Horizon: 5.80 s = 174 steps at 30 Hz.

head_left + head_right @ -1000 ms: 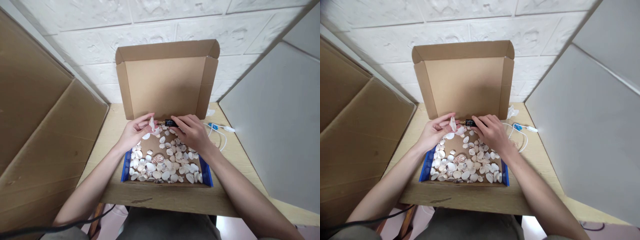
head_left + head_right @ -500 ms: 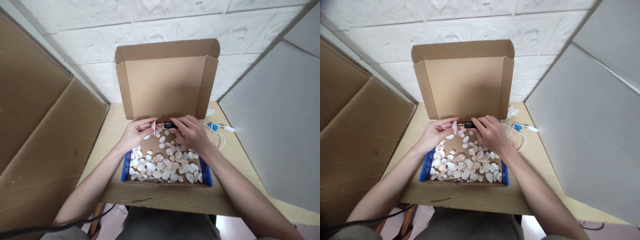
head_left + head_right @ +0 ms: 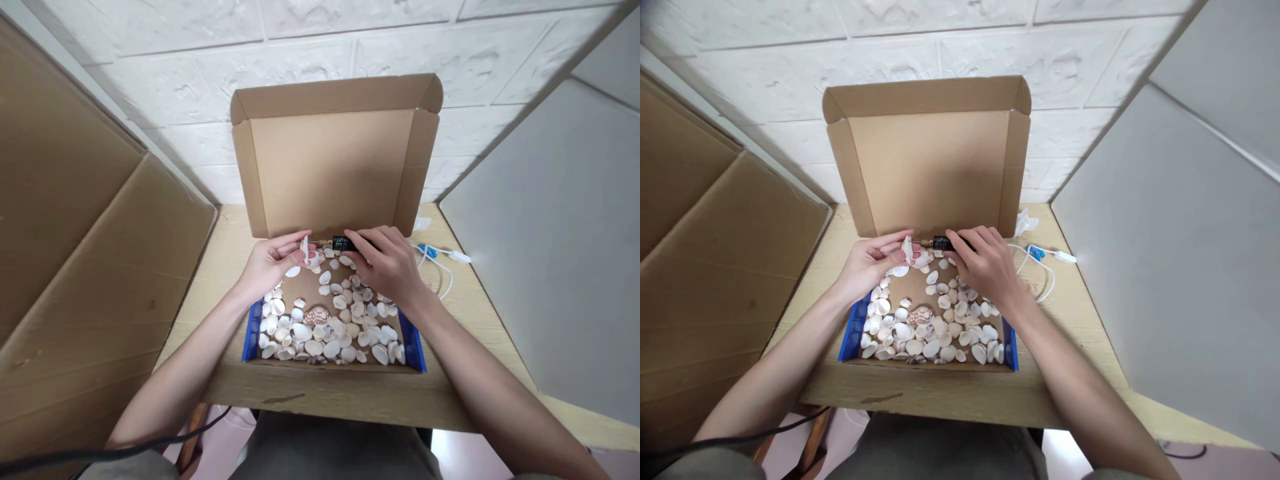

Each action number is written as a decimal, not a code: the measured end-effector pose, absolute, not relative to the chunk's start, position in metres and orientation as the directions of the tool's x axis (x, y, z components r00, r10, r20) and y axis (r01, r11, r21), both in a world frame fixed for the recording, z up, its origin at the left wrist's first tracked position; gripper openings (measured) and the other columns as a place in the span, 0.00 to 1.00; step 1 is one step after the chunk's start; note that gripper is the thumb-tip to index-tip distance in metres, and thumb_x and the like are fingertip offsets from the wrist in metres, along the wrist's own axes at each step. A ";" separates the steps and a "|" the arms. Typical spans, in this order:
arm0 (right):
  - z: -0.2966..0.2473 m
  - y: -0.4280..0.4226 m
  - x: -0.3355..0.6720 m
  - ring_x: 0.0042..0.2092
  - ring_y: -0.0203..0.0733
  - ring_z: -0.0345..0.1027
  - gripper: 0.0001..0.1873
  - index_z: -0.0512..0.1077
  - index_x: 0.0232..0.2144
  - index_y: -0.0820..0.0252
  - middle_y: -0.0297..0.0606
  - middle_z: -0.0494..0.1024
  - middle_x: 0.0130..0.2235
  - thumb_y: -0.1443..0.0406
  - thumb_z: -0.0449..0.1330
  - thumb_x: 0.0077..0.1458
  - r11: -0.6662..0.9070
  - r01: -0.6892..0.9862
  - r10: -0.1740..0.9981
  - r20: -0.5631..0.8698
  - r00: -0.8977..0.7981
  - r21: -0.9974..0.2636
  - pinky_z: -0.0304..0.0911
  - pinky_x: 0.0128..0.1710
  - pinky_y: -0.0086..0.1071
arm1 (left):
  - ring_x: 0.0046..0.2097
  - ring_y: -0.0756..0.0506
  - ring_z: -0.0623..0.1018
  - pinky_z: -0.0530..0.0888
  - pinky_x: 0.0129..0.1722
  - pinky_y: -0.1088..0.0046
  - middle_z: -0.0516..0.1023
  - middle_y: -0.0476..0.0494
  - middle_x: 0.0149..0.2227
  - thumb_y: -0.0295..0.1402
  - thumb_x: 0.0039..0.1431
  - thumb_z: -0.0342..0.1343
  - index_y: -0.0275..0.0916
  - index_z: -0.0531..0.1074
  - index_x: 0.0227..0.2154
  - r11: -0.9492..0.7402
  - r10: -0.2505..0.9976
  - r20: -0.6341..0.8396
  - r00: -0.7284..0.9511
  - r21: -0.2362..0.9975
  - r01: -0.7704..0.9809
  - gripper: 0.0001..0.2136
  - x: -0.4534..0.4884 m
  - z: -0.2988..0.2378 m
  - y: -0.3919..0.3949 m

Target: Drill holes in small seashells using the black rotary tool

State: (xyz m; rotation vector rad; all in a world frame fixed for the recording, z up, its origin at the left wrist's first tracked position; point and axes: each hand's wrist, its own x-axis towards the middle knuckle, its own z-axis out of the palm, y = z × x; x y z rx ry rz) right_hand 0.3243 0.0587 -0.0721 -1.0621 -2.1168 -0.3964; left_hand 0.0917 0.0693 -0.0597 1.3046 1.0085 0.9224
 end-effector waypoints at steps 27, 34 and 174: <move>-0.072 0.059 0.324 0.37 0.42 0.67 0.12 0.71 0.45 0.62 0.40 0.79 0.37 0.66 0.57 0.58 0.617 0.787 0.542 0.723 -0.428 0.004 0.58 0.35 0.36 | 0.42 0.44 0.82 0.79 0.45 0.67 0.83 0.42 0.42 0.35 0.54 0.63 0.38 0.70 0.53 0.134 0.944 -0.145 0.297 0.989 0.057 0.23 0.094 -0.056 0.069; -0.070 0.058 0.324 0.38 0.41 0.67 0.12 0.71 0.45 0.62 0.40 0.79 0.38 0.66 0.57 0.59 0.617 0.786 0.524 0.731 -0.436 0.026 0.58 0.36 0.35 | 0.41 0.45 0.82 0.79 0.44 0.69 0.83 0.44 0.41 0.35 0.53 0.64 0.39 0.72 0.52 0.134 0.947 -0.144 0.288 0.989 0.055 0.22 0.093 -0.058 0.069; -0.071 0.061 0.324 0.37 0.41 0.67 0.13 0.72 0.45 0.64 0.41 0.79 0.38 0.62 0.56 0.60 0.610 0.792 0.571 0.707 -0.417 -0.026 0.57 0.35 0.35 | 0.42 0.44 0.81 0.75 0.45 0.66 0.82 0.40 0.43 0.34 0.57 0.59 0.37 0.71 0.50 0.007 0.922 -0.030 0.387 0.998 0.060 0.18 0.093 -0.060 0.070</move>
